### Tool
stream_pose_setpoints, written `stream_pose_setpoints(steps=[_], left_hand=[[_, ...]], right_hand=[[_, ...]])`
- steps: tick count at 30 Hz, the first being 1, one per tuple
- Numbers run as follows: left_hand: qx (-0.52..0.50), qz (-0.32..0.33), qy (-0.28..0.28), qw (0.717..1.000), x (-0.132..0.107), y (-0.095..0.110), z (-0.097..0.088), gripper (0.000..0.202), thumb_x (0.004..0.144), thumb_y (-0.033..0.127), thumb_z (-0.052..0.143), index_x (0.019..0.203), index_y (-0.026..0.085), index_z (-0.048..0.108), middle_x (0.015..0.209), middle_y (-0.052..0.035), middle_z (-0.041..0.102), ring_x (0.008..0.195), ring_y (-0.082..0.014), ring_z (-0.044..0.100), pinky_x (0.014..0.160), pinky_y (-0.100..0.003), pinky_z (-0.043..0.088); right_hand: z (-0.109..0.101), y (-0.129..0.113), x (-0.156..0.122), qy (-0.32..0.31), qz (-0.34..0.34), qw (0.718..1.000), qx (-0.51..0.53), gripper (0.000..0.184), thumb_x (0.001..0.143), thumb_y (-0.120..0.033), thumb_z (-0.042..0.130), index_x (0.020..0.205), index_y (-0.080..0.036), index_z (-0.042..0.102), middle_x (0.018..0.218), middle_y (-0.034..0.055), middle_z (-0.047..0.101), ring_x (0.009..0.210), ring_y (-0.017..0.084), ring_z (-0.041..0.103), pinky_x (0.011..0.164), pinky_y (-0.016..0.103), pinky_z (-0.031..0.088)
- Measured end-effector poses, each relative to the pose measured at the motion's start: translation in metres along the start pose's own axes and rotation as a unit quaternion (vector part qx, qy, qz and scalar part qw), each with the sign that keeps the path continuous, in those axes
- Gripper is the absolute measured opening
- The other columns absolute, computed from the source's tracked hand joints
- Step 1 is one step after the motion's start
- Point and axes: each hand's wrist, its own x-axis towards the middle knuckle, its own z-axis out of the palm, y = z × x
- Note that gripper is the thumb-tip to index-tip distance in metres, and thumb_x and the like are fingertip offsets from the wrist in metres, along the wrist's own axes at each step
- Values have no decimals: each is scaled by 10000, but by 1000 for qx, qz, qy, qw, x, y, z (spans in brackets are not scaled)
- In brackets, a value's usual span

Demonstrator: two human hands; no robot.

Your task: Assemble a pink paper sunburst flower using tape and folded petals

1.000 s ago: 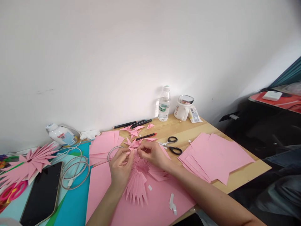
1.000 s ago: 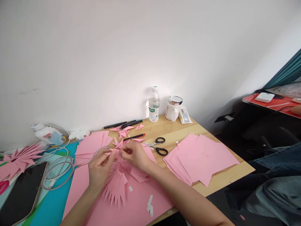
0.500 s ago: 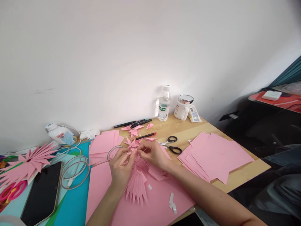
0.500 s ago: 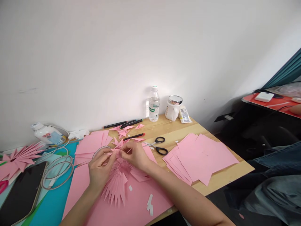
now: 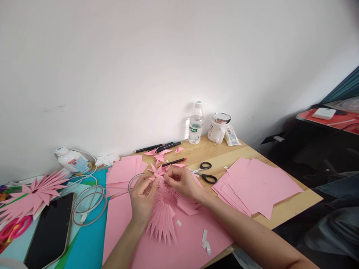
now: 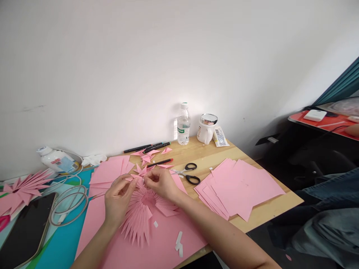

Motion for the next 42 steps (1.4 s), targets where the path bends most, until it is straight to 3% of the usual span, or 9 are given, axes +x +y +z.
stream_pose_setpoints(steps=[14,19,22,25,30,34,38,40,42], left_hand=[[-154,-141,-39,977,2,0,-1,139,745,312,657,694,183,669,818,-33,621,762,-171,601,620,-252,534],[-308,-246,4,919,7,-4,-3,232,706,385,708,690,159,656,747,-31,649,700,-169,624,609,-275,535],[-429,-333,-1,840,13,-4,-7,304,599,409,791,652,157,631,634,-10,649,588,-156,631,519,-251,516],[-475,-384,5,792,17,-4,-8,330,523,375,844,650,162,626,580,15,646,522,-125,618,464,-207,485],[-477,-390,3,788,16,-2,-8,351,499,362,857,647,160,612,565,28,650,495,-110,613,441,-183,461],[-449,-369,-18,814,13,0,-7,341,539,372,836,625,149,593,568,10,649,474,-114,596,412,-187,430],[-412,-345,-40,842,11,4,-4,318,575,386,812,635,133,630,585,-16,648,472,-108,564,425,-206,439],[-401,-336,-49,851,10,6,-3,294,585,373,806,630,135,640,548,-2,617,463,-99,540,416,-200,431],[-385,-331,-52,860,9,8,-2,284,591,369,799,616,136,638,532,2,601,455,-103,534,403,-203,424]], right_hand=[[-4,-1,2,-17,63,997,46,287,703,-401,684,648,-133,597,589,-2,605,555,94,578,577,223,481],[-8,-2,3,-9,52,995,82,332,693,-444,705,672,-127,610,583,-8,618,538,86,596,564,207,504],[-18,-13,-2,-175,50,974,132,342,664,-448,738,717,-120,655,663,27,667,550,102,623,559,221,528],[-27,-27,-9,-431,79,888,141,388,640,-458,751,793,-107,688,860,104,700,709,175,677,651,284,563],[-31,-33,-15,-531,93,838,83,434,605,-523,732,731,-111,678,627,33,659,564,125,639,598,216,538],[-28,-30,-15,-450,73,888,55,377,645,-470,733,775,-122,669,657,21,649,560,108,615,521,191,490],[-15,-24,-11,-128,-68,989,9,218,737,-357,683,709,-145,644,609,-7,590,490,62,498,462,176,407],[-8,-20,-8,7,-155,986,-65,132,768,-290,647,738,-163,663,694,17,617,546,72,501,499,190,413],[-4,-19,-7,40,-199,972,-118,97,784,-253,615,759,-185,679,820,50,652,644,100,548,538,208,435]])
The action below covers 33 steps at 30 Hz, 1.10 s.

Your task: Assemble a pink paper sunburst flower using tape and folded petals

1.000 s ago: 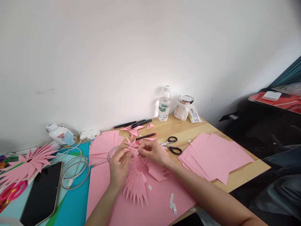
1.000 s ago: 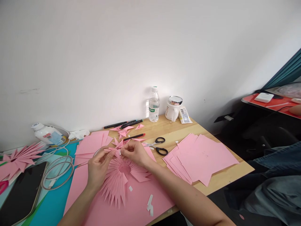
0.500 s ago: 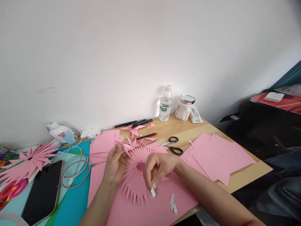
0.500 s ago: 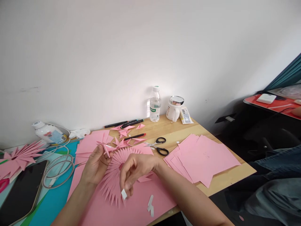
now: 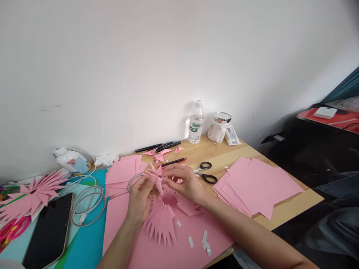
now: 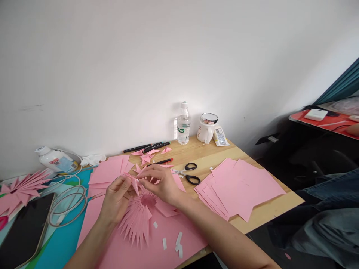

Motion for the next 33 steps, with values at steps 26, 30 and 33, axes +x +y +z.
stream_pose_setpoints(steps=[26,30,33], left_hand=[[20,-40,10,999,1,1,2,295,548,376,807,614,127,664,511,-18,630,455,-149,590,383,-223,465],[29,-36,18,999,1,0,1,259,560,355,802,603,136,670,512,-5,623,452,-132,580,393,-215,476],[32,-41,23,998,1,0,2,249,556,348,805,591,143,668,503,0,621,442,-127,575,390,-210,476]], right_hand=[[2,0,1,-16,61,997,54,111,732,-156,601,709,-183,706,754,37,645,700,129,584,598,227,476],[5,3,-1,8,17,1000,19,143,730,-120,569,711,-180,698,739,43,635,678,126,572,580,221,463],[7,5,-2,21,-13,1000,-17,164,724,-100,542,682,-180,679,713,38,617,659,124,561,571,223,452]])
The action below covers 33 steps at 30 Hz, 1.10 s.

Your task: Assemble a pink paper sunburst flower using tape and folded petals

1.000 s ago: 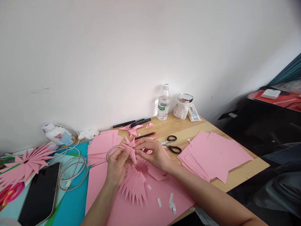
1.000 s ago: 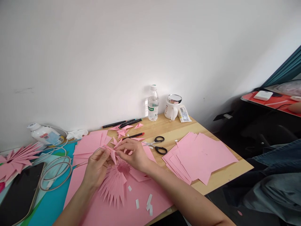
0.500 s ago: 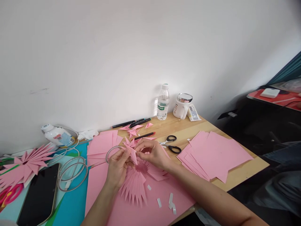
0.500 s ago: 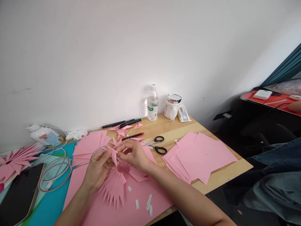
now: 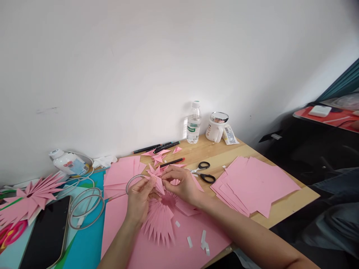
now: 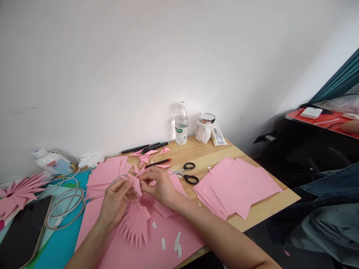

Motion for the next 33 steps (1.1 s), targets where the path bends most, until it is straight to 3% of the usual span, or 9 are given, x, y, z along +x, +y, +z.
stream_pose_setpoints(steps=[4,17,27,33], left_hand=[[-2,-11,0,1000,0,0,1,267,539,358,812,575,142,660,481,-2,621,408,-124,562,369,-207,462],[1,-43,-7,999,3,-1,-4,327,542,398,809,621,118,661,475,-17,619,397,-138,569,354,-215,452],[-8,-40,-5,999,4,-3,-6,315,541,386,813,631,121,668,499,-27,645,397,-139,569,351,-219,458],[-7,-43,1,999,4,-2,-5,320,524,383,820,623,121,665,497,-20,640,403,-142,580,348,-211,459]], right_hand=[[-1,-1,0,-6,-12,1000,-18,166,727,-94,530,669,-171,664,733,49,622,674,130,565,581,228,451],[-5,2,5,-51,49,996,55,150,717,-82,573,618,-160,654,760,37,647,701,120,575,582,209,462],[-6,1,5,-67,37,996,55,171,744,-88,561,615,-158,648,784,45,653,738,128,580,612,222,462],[-5,4,3,-65,31,995,62,146,691,-60,597,722,-169,688,810,37,643,747,124,578,615,213,480]])
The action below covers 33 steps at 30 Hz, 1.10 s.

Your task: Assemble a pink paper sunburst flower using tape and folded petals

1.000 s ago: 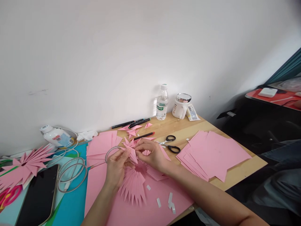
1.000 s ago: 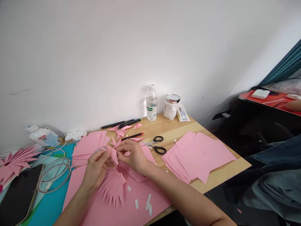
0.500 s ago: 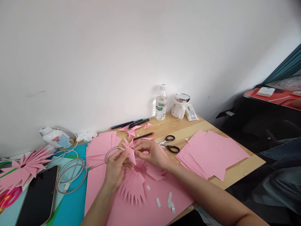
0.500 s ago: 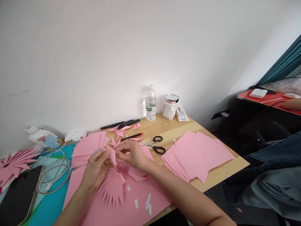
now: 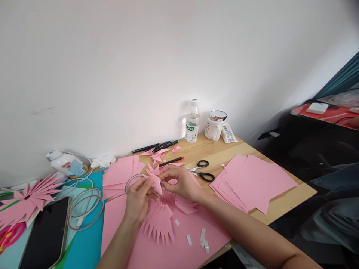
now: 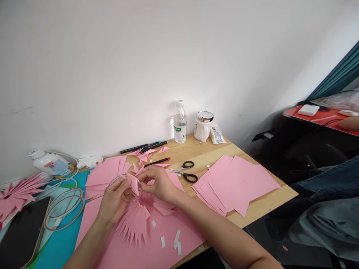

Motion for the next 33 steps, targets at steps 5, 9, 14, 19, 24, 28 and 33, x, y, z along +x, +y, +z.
stream_pose_setpoints(steps=[5,9,14,19,24,28,33], left_hand=[[-7,6,11,1000,0,0,1,312,499,368,830,615,125,673,510,-13,644,421,-148,595,368,-222,486],[-2,11,18,1000,0,0,1,294,502,356,829,607,126,679,522,-13,649,417,-139,588,376,-223,494],[1,14,20,1000,-1,1,3,309,493,373,830,606,126,683,523,-8,639,425,-140,588,360,-210,476],[1,14,16,1000,-2,1,3,285,478,342,840,588,132,681,515,4,628,421,-126,574,368,-200,471],[10,17,7,1000,-3,1,3,268,495,336,832,580,131,681,506,-1,625,419,-131,572,379,-214,481],[10,22,18,1000,-2,2,5,271,485,335,833,582,129,687,526,-9,637,425,-135,577,373,-215,480],[13,21,23,999,-1,1,4,275,476,332,836,590,130,688,545,-17,651,437,-146,590,382,-225,493]], right_hand=[[0,2,0,2,-19,999,-31,175,688,-46,582,740,-178,684,812,31,651,751,123,573,612,208,474],[0,2,0,-2,-13,999,-43,143,699,-68,582,722,-176,672,793,28,656,732,121,569,603,207,468],[-1,0,0,-3,-19,999,-51,137,700,-61,573,702,-166,661,767,30,650,716,122,560,609,215,452],[-1,1,0,-4,-21,999,-42,112,693,-65,586,691,-160,645,759,21,644,685,105,545,594,197,448],[0,4,0,3,-44,996,-76,127,660,-46,566,669,-158,626,735,14,637,667,103,543,599,200,450],[0,5,0,0,-55,995,-88,157,666,-41,548,690,-169,636,767,23,656,682,113,555,596,208,452],[0,4,0,-9,-48,994,-93,141,672,-57,562,690,-177,634,782,22,659,695,118,560,609,216,458]])
